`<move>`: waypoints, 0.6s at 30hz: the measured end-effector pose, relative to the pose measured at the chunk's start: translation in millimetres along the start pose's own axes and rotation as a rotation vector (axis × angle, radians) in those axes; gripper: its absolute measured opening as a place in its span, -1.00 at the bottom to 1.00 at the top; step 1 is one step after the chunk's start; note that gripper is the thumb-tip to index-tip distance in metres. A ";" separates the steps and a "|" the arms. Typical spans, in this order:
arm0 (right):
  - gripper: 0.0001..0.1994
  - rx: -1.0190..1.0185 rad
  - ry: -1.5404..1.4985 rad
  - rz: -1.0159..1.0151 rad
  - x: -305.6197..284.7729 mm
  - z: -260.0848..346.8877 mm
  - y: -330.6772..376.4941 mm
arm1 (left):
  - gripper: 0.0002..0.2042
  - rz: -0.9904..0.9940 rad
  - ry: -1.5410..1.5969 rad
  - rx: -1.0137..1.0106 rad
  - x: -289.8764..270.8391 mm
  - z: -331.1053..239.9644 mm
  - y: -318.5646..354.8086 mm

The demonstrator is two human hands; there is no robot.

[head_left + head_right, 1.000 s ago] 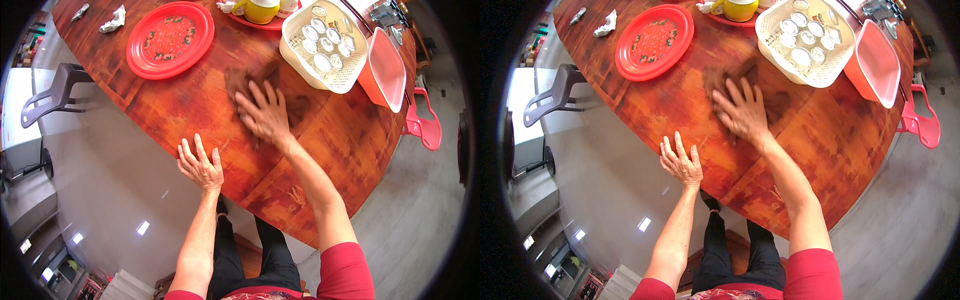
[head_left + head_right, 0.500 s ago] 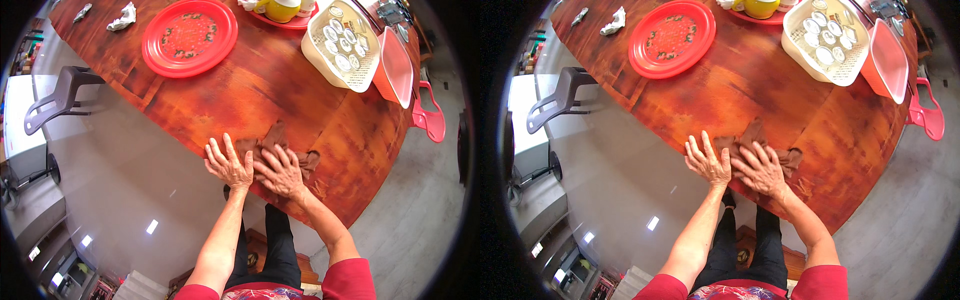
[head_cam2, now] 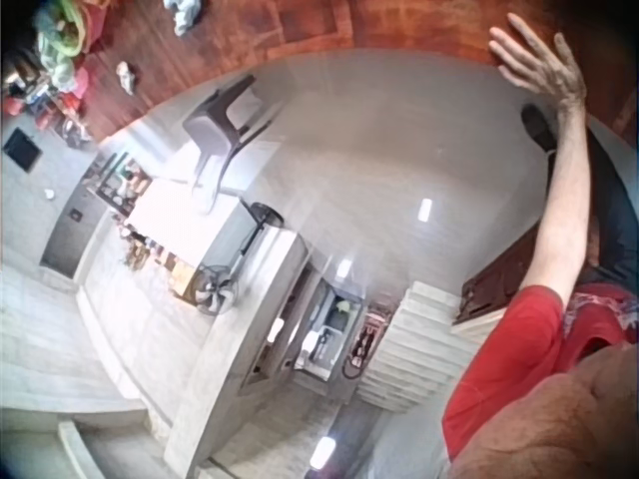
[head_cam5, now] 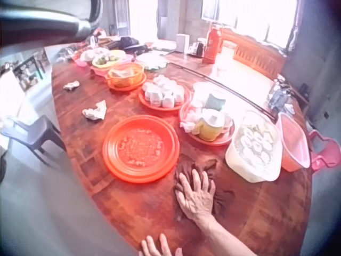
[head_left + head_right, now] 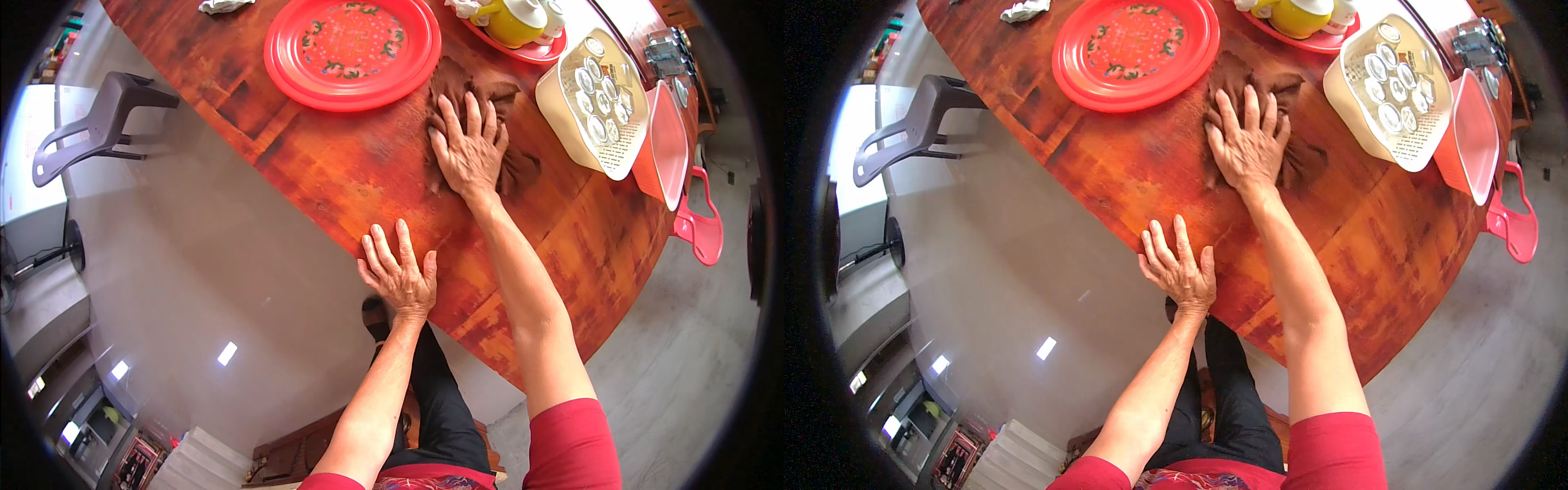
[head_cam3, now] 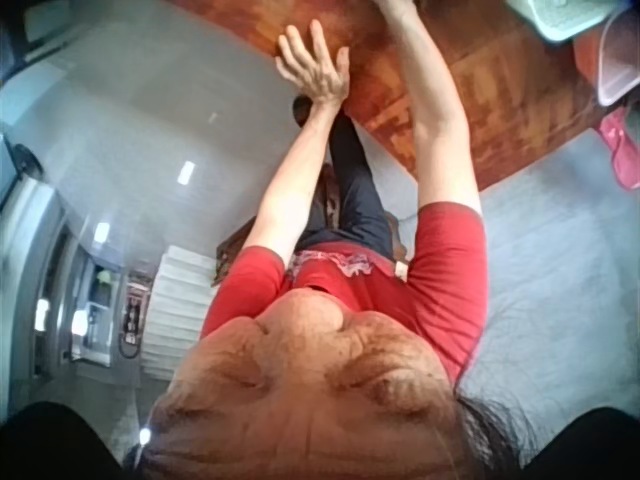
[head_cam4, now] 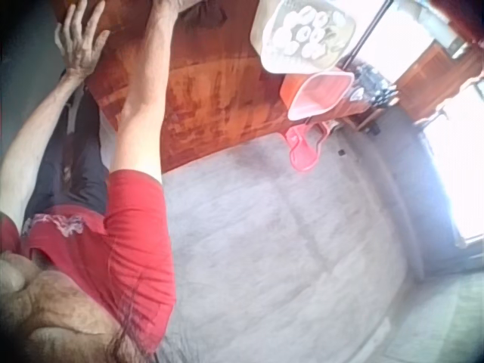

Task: The person wipes a large wooden table with a brown cloth, moving around various items such as a pink basin, plastic trays, and stacked cups. They systematically clean different sections of the table surface while navigating around the cluttered items.

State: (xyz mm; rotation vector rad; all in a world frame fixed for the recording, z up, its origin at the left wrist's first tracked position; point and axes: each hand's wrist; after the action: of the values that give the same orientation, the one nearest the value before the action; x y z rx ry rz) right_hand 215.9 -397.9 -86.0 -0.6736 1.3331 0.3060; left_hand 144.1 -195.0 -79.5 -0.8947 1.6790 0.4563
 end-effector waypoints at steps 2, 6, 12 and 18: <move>-0.44 0.019 -0.001 -0.043 4.9 11.2 0.4 | -0.33 0.016 0.024 -0.011 -0.2 0.0 1.6; -0.44 -0.183 -0.154 0.023 -9.1 21.7 18.3 | -0.23 -0.051 0.109 -0.057 2.4 3.4 2.9; -0.46 -0.487 -0.335 0.150 -39.6 9.8 97.9 | -0.15 -0.200 0.282 -0.017 -4.3 5.1 -2.1; -0.47 -0.496 -0.271 0.324 -91.4 -68.4 172.0 | -0.36 -0.213 0.368 -0.025 -7.6 9.3 -3.9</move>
State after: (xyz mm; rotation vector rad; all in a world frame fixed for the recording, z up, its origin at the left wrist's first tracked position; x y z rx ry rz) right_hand 42.8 -290.8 -51.3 -0.7909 1.1062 0.9789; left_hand 153.8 -188.5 -74.6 -1.2171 1.8828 0.1736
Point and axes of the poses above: each hand's wrist, its own y-axis away from the middle knuckle, its own x-axis out of the palm, z = x × y, and after that the axes turned 15 degrees about x, right-handed
